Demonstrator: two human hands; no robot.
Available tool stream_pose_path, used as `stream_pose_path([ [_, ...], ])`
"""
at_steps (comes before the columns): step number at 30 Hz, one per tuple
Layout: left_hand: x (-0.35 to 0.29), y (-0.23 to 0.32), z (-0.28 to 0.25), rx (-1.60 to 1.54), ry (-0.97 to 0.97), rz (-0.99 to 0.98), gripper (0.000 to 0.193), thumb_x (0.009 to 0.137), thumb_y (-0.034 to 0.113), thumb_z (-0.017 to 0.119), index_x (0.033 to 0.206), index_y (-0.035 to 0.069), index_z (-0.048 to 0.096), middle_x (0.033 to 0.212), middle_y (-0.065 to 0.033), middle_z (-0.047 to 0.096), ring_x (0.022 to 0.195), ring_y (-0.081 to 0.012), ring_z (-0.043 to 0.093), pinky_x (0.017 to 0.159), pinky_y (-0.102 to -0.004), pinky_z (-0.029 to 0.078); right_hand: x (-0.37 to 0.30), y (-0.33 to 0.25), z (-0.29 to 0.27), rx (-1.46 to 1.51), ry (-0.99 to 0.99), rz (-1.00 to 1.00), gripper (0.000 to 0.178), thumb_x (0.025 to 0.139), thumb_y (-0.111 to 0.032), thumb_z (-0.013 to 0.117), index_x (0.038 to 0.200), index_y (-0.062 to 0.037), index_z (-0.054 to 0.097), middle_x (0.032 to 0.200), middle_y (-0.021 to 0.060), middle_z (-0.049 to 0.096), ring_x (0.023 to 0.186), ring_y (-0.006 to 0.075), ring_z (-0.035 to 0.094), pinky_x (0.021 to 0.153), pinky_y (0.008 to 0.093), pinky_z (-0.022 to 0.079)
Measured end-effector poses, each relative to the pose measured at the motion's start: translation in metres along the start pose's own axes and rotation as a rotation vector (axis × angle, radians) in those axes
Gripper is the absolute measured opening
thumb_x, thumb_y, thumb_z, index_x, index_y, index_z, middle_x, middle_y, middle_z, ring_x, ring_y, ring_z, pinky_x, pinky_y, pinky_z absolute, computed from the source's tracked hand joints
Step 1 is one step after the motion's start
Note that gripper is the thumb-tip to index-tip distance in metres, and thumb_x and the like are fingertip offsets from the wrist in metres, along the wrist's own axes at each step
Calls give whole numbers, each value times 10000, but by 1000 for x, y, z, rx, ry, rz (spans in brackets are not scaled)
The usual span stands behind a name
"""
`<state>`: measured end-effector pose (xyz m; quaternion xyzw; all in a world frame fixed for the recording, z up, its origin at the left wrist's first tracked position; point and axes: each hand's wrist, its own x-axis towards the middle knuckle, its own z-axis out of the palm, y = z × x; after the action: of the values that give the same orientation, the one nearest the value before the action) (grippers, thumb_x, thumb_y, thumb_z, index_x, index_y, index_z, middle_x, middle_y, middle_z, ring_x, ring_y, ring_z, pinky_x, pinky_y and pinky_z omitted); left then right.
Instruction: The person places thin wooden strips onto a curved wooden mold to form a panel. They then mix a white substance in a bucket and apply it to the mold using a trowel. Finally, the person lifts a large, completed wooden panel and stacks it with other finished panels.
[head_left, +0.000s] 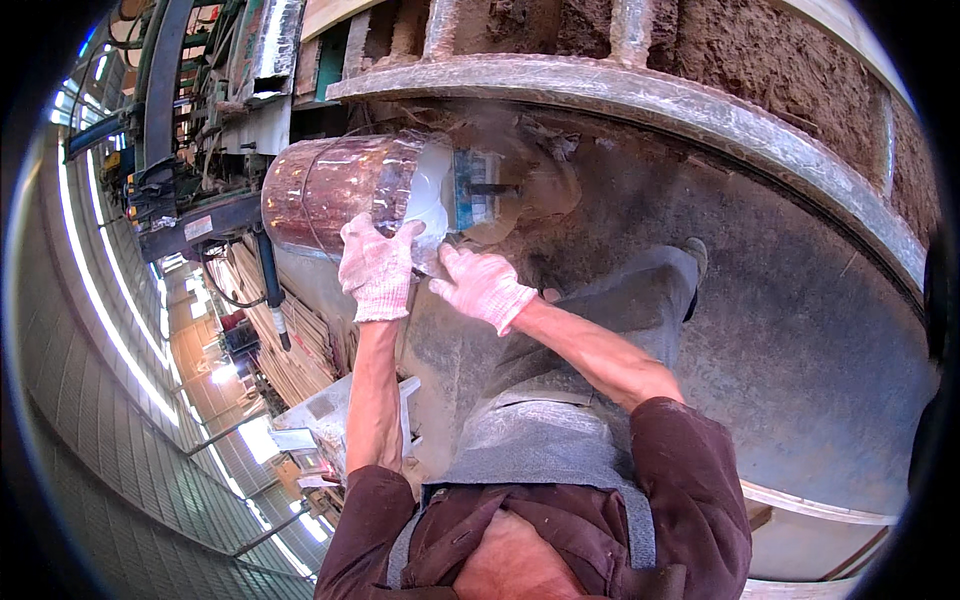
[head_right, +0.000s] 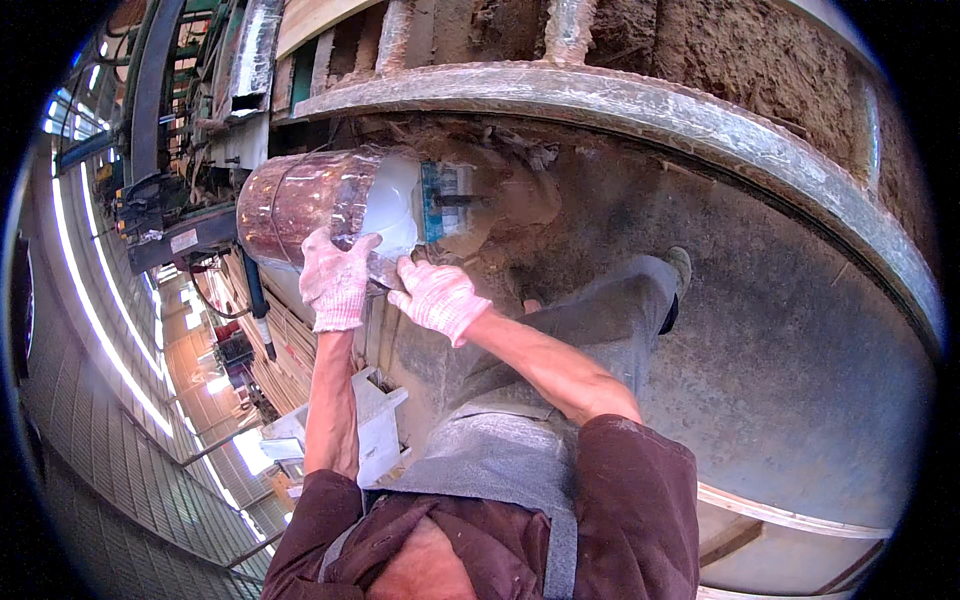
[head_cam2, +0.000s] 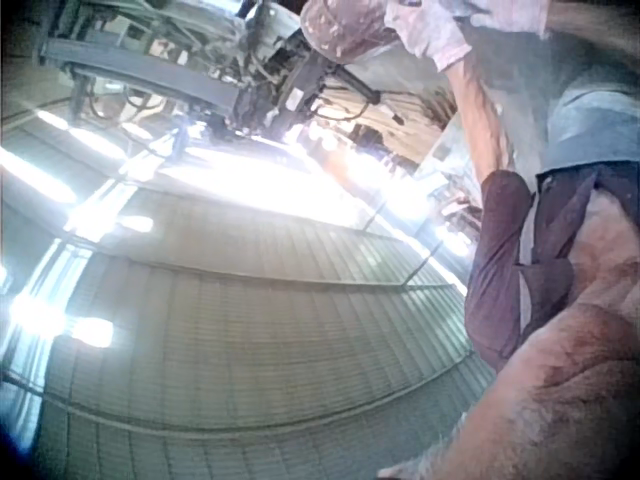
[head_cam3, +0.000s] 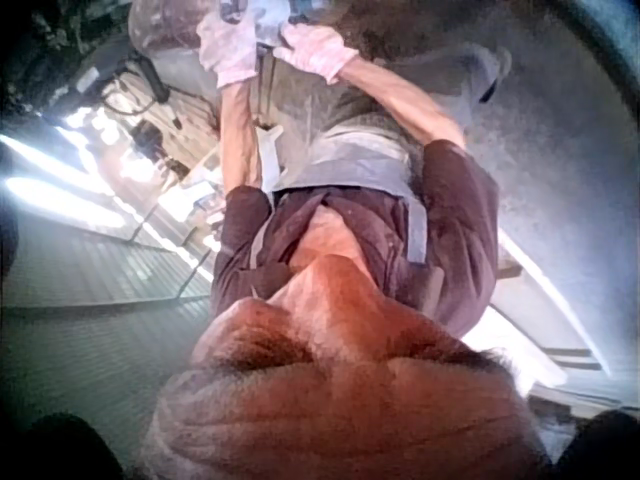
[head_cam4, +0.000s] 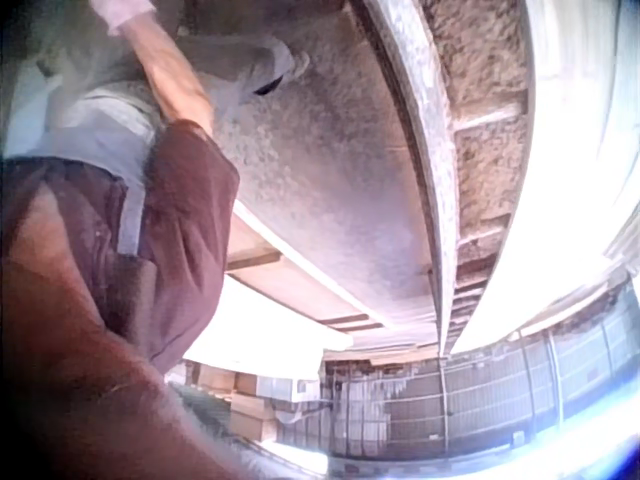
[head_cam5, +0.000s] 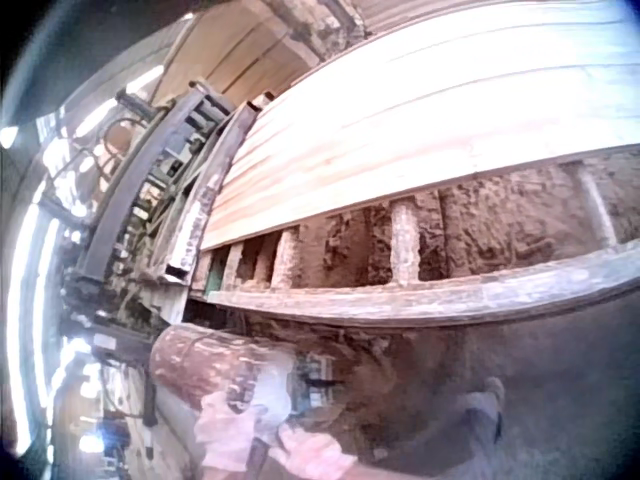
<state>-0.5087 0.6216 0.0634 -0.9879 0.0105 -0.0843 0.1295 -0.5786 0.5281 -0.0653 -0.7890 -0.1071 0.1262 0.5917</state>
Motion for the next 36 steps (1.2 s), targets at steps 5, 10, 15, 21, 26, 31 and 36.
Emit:
stream_pose_path([
  [5, -2, 4, -1, 33, -32, -66, 756, 722, 556, 871, 1182, -5, 658, 1170, -208, 681, 1018, -408, 707, 862, -485, 570, 8, 9, 3, 28, 6, -17, 520, 1007, -465, 575, 1272, -19, 539, 1112, 254, 690, 1044, 428, 685, 890, 534, 531],
  [10, 0, 0, 6, 4, -37, -93, 770, 730, 569, 861, 1192, -11, 654, 1160, -223, 677, 1013, -414, 710, 850, -484, 572, 20, 17, 3, -10, 36, -51, 492, 1000, -456, 589, 1243, -30, 551, 1081, 242, 698, 1028, 425, 687, 884, 532, 530],
  [15, 6, -2, 4, -10, -78, -69, 769, 735, 570, 858, 1179, -20, 645, 1161, -228, 677, 1005, -403, 711, 854, -479, 570, 20, 7, -8, -60, -6, -5, 525, 964, -472, 627, 1257, -42, 551, 1134, 217, 691, 1044, 412, 690, 876, 530, 541],
  [21, 6, -6, 5, -14, -61, -37, 763, 736, 571, 860, 1164, -21, 639, 1159, -232, 676, 1002, -410, 709, 849, -482, 568, 16, -2, -17, -122, -49, 37, 482, 953, -416, 640, 1243, -39, 563, 1101, 217, 696, 1027, 403, 702, 859, 534, 550],
  [26, 8, -3, -1, -13, -73, -54, 755, 720, 565, 877, 1148, -12, 642, 1140, -230, 686, 994, -420, 711, 842, -494, 567, 27, 2, 14, -166, -70, 42, 421, 934, -339, 668, 1170, 2, 595, 1115, 246, 701, 1025, 436, 702, 882, 541, 555],
  [31, 9, -7, 5, 9, -33, -9, 735, 717, 567, 878, 1111, -6, 641, 1129, -223, 692, 964, -427, 718, 823, -492, 576, 38, 22, 30, -215, 3, 100, 402, 940, -332, 663, 1142, 5, 578, 972, 260, 722, 950, 447, 717, 826, 552, 554],
  [36, 5, -10, 4, -33, -69, -26, 752, 717, 589, 873, 1114, -6, 639, 1118, -218, 697, 948, -425, 723, 818, -487, 581, 3, 35, 5, -262, -60, 191, 376, 941, -325, 643, 1087, 9, 549, 866, 269, 722, 885, 471, 718, 783, 567, 543],
])
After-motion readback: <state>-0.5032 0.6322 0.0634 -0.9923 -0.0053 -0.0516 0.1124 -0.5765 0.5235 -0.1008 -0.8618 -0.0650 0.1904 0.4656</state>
